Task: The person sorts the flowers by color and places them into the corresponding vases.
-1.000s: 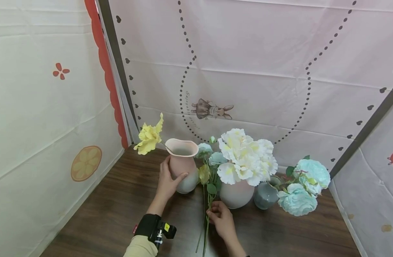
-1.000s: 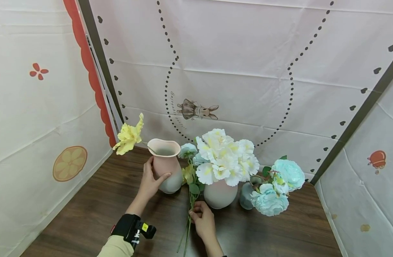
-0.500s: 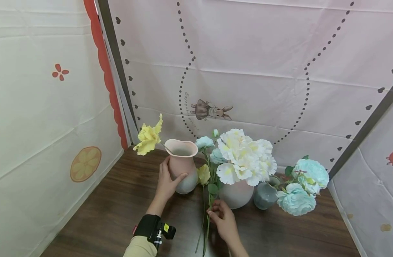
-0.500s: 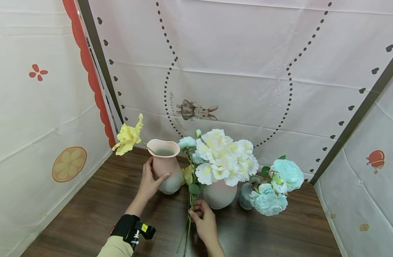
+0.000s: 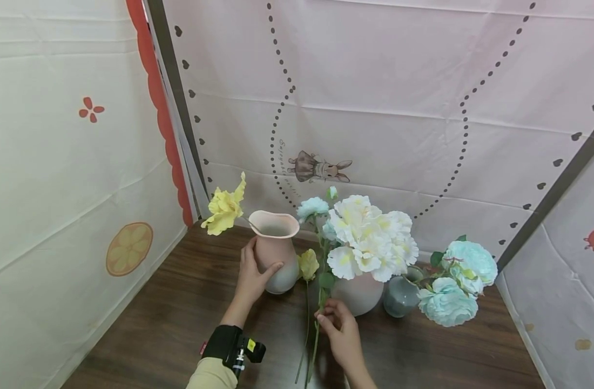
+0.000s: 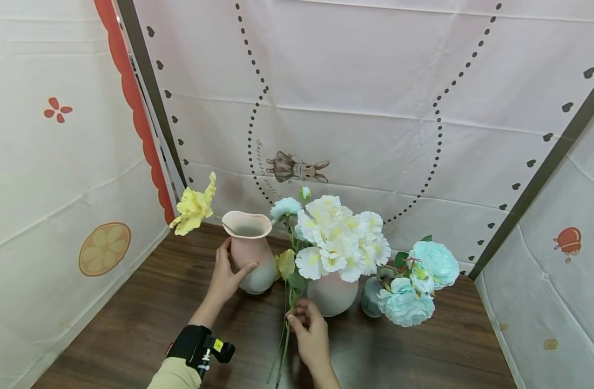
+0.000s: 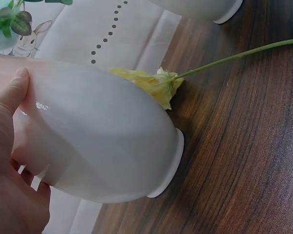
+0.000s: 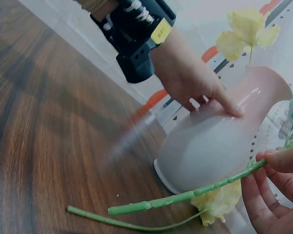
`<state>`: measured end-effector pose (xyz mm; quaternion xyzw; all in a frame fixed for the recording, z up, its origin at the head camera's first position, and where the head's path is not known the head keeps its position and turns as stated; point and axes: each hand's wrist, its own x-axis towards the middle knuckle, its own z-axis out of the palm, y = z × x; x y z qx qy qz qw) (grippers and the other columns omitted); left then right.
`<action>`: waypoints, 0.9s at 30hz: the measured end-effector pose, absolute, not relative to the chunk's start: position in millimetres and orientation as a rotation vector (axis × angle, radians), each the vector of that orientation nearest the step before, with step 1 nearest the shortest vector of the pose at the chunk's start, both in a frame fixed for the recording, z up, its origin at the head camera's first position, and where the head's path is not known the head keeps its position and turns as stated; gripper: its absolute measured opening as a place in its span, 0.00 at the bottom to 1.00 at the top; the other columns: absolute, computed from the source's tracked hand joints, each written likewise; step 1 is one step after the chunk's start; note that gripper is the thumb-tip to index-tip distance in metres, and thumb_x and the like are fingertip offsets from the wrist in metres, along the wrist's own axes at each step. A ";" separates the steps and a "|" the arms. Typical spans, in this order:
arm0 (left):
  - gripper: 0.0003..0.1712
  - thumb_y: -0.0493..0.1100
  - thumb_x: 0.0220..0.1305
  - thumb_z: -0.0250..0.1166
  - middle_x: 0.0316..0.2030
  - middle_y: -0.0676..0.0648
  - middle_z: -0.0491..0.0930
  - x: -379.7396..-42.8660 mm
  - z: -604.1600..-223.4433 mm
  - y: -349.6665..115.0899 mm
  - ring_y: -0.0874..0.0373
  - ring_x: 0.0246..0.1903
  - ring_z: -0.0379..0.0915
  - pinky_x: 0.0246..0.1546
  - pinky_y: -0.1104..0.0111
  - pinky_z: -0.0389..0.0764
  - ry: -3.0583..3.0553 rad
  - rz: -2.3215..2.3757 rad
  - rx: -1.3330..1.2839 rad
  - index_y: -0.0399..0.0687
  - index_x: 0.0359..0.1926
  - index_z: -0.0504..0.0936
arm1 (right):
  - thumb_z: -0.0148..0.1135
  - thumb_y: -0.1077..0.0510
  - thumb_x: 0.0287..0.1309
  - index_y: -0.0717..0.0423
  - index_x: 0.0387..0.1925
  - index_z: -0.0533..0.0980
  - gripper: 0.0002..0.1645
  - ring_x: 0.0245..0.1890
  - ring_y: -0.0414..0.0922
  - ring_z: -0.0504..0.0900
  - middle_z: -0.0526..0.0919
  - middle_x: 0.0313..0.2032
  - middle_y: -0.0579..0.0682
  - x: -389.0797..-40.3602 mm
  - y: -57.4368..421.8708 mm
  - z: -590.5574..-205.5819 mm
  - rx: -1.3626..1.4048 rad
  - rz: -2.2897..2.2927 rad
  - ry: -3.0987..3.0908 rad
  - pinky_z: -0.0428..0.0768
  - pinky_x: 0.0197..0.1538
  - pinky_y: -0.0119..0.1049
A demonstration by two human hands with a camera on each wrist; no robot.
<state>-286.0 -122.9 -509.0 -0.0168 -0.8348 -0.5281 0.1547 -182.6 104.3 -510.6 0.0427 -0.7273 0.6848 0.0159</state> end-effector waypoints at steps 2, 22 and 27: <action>0.57 0.53 0.60 0.73 0.74 0.36 0.50 -285.7 -508.8 -122.9 0.38 0.74 0.50 0.72 0.41 0.57 -2.394 -1.521 -0.048 0.45 0.78 0.46 | 0.62 0.67 0.63 0.71 0.51 0.73 0.17 0.34 0.34 0.82 0.83 0.41 0.68 -181.3 103.4 -507.2 0.123 2.153 -2.241 0.84 0.38 0.28; 0.57 0.52 0.60 0.73 0.74 0.36 0.51 -285.0 -509.7 -123.3 0.39 0.74 0.50 0.72 0.41 0.58 -2.390 -1.521 -0.045 0.48 0.78 0.46 | 0.61 0.68 0.62 0.71 0.51 0.72 0.17 0.34 0.35 0.82 0.82 0.41 0.69 -171.7 93.9 -490.5 0.180 2.299 -2.141 0.84 0.41 0.31; 0.56 0.52 0.60 0.73 0.74 0.36 0.52 -285.7 -510.7 -123.0 0.38 0.73 0.51 0.72 0.41 0.58 -2.386 -1.517 -0.041 0.47 0.78 0.46 | 0.62 0.69 0.61 0.72 0.51 0.71 0.17 0.34 0.35 0.82 0.82 0.41 0.69 -170.1 92.4 -489.0 0.203 2.307 -2.139 0.84 0.41 0.31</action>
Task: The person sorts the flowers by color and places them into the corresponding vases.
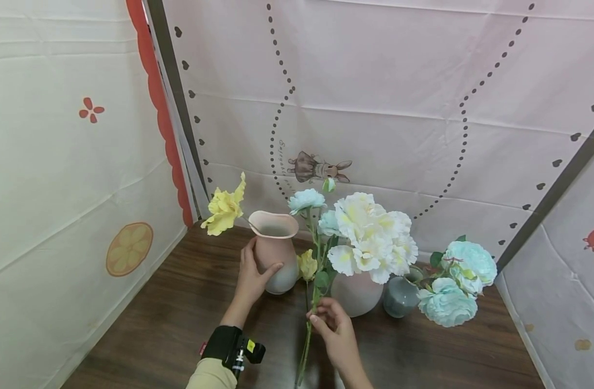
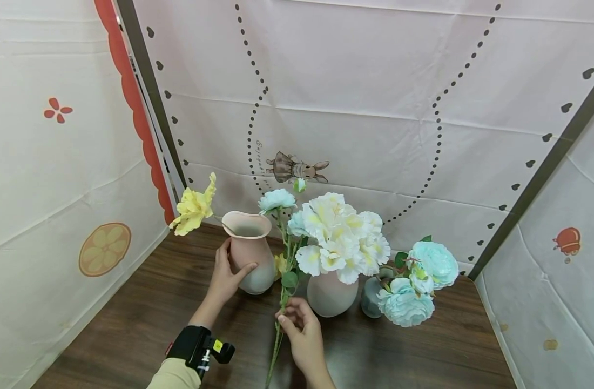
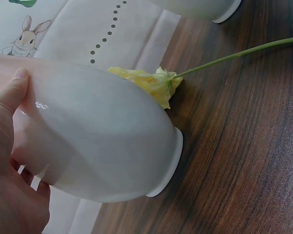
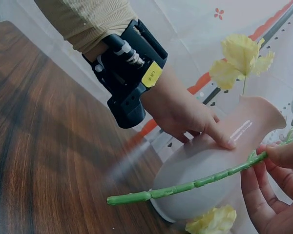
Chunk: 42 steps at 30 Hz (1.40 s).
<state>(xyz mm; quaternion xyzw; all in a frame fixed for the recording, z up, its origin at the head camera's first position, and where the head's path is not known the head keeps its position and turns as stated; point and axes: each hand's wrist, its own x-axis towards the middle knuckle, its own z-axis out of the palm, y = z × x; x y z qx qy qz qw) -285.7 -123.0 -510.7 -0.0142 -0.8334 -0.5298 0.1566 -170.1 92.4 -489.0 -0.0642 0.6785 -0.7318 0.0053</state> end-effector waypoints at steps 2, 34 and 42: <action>0.56 0.52 0.60 0.73 0.74 0.36 0.52 -285.8 -510.9 -123.1 0.38 0.73 0.51 0.72 0.41 0.58 -2.383 -1.520 -0.038 0.48 0.78 0.46 | 0.62 0.69 0.61 0.72 0.50 0.71 0.17 0.35 0.35 0.83 0.82 0.41 0.70 -169.2 91.9 -488.2 -0.209 -2.282 2.125 0.84 0.41 0.31; 0.55 0.48 0.59 0.74 0.71 0.32 0.55 -286.7 -512.1 -123.2 0.37 0.70 0.56 0.69 0.41 0.62 -2.336 -1.499 -0.111 0.40 0.76 0.49 | 0.61 0.59 0.67 0.68 0.46 0.72 0.15 0.41 0.40 0.84 0.82 0.43 0.71 -155.1 97.8 -461.0 -0.511 -2.107 2.120 0.84 0.46 0.33; 0.56 0.50 0.59 0.73 0.72 0.33 0.53 -285.8 -511.5 -124.0 0.37 0.71 0.53 0.70 0.40 0.60 -2.361 -1.499 -0.083 0.42 0.77 0.48 | 0.60 0.60 0.67 0.68 0.47 0.73 0.14 0.41 0.39 0.84 0.82 0.42 0.69 -151.3 103.7 -449.2 -0.543 -2.138 2.155 0.84 0.45 0.33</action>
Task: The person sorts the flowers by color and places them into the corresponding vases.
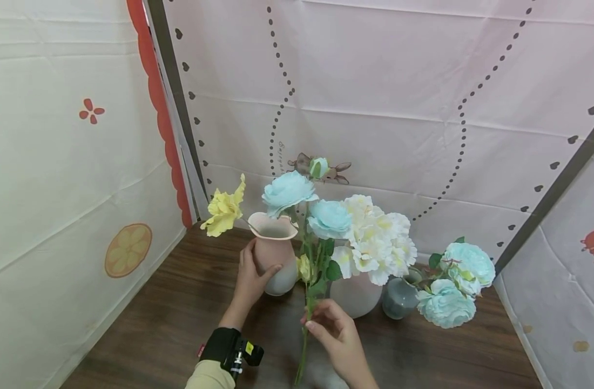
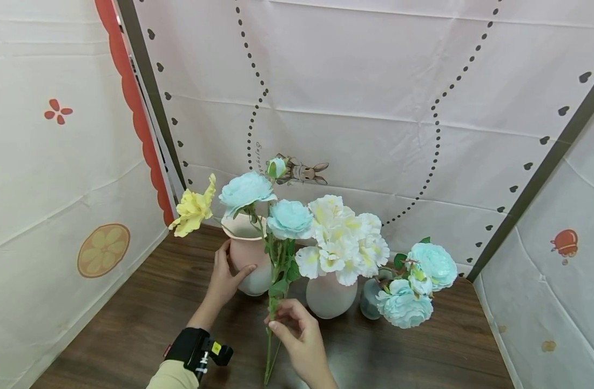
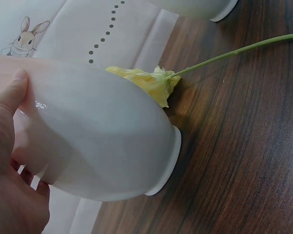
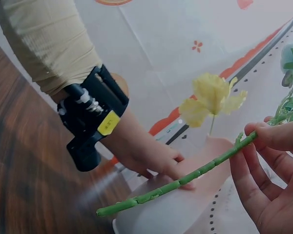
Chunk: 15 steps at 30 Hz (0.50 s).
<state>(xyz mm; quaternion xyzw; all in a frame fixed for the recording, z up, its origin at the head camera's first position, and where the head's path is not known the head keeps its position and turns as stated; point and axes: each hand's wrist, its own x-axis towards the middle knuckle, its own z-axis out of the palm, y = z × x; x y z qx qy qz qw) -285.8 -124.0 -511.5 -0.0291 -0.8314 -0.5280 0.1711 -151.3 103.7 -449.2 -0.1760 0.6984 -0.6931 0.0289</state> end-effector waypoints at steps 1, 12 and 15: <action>0.56 0.50 0.59 0.74 0.72 0.33 0.53 -286.0 -511.9 -123.9 0.37 0.71 0.53 0.70 0.40 0.60 -2.361 -1.501 -0.078 0.42 0.77 0.48 | 0.60 0.60 0.67 0.68 0.46 0.73 0.14 0.41 0.39 0.84 0.82 0.42 0.69 -150.7 104.3 -448.0 -0.553 -2.144 2.163 0.84 0.45 0.33; 0.57 0.51 0.59 0.74 0.72 0.35 0.53 -285.6 -511.3 -124.5 0.38 0.72 0.52 0.72 0.41 0.58 -2.384 -1.535 -0.045 0.46 0.77 0.47 | 0.56 0.64 0.69 0.72 0.50 0.72 0.14 0.42 0.38 0.84 0.84 0.40 0.48 -143.6 116.4 -431.7 -0.652 -2.211 2.167 0.85 0.45 0.35; 0.56 0.51 0.59 0.74 0.72 0.35 0.54 -285.2 -510.8 -124.2 0.38 0.72 0.52 0.72 0.41 0.58 -2.380 -1.536 -0.045 0.45 0.77 0.47 | 0.55 0.67 0.69 0.72 0.50 0.72 0.12 0.42 0.37 0.84 0.83 0.40 0.41 -142.7 119.4 -427.7 -0.722 -2.254 2.152 0.85 0.45 0.35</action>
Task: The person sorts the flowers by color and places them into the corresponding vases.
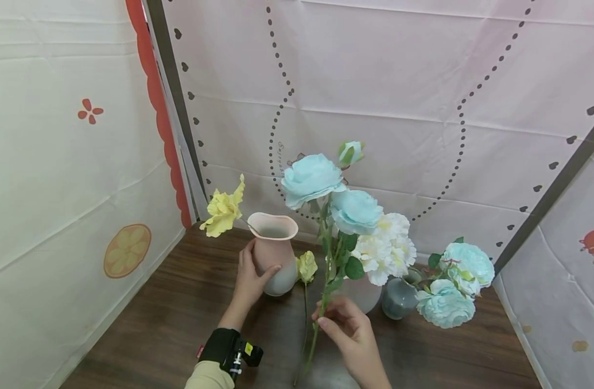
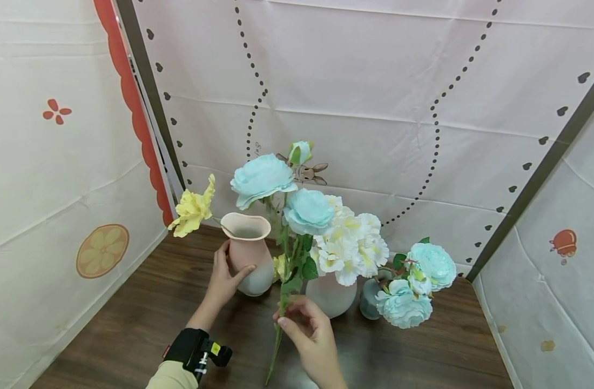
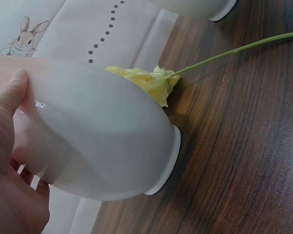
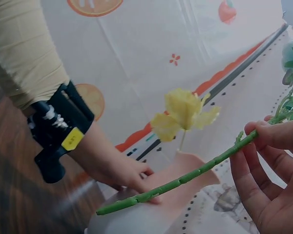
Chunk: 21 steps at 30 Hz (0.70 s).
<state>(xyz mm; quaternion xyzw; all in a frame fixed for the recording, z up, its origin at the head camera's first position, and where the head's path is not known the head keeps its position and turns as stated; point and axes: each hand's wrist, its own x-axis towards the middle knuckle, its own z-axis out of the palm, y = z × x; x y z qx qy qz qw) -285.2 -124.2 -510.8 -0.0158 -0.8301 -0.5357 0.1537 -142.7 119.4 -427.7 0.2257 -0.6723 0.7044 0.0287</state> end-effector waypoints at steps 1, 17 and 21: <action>0.57 0.51 0.59 0.74 0.72 0.35 0.54 -285.0 -510.7 -124.2 0.38 0.72 0.52 0.72 0.41 0.58 -2.376 -1.532 -0.050 0.44 0.77 0.47 | 0.55 0.68 0.68 0.72 0.49 0.72 0.12 0.43 0.37 0.85 0.83 0.40 0.40 -142.4 120.3 -426.5 0.711 2.176 -2.051 0.85 0.45 0.34; 0.56 0.52 0.59 0.73 0.72 0.35 0.53 -284.4 -510.8 -125.4 0.39 0.73 0.52 0.74 0.43 0.56 -2.388 -1.523 -0.048 0.43 0.77 0.47 | 0.51 0.78 0.63 0.57 0.49 0.75 0.20 0.42 0.35 0.84 0.85 0.42 0.39 -139.8 146.2 -413.1 0.788 2.131 -1.821 0.84 0.45 0.30; 0.56 0.52 0.59 0.73 0.72 0.36 0.53 -283.6 -510.1 -124.6 0.39 0.73 0.51 0.74 0.43 0.56 -2.396 -1.527 -0.036 0.44 0.77 0.47 | 0.51 0.79 0.63 0.67 0.49 0.73 0.15 0.42 0.34 0.83 0.84 0.42 0.38 -137.8 153.9 -409.2 0.771 2.051 -1.839 0.83 0.45 0.29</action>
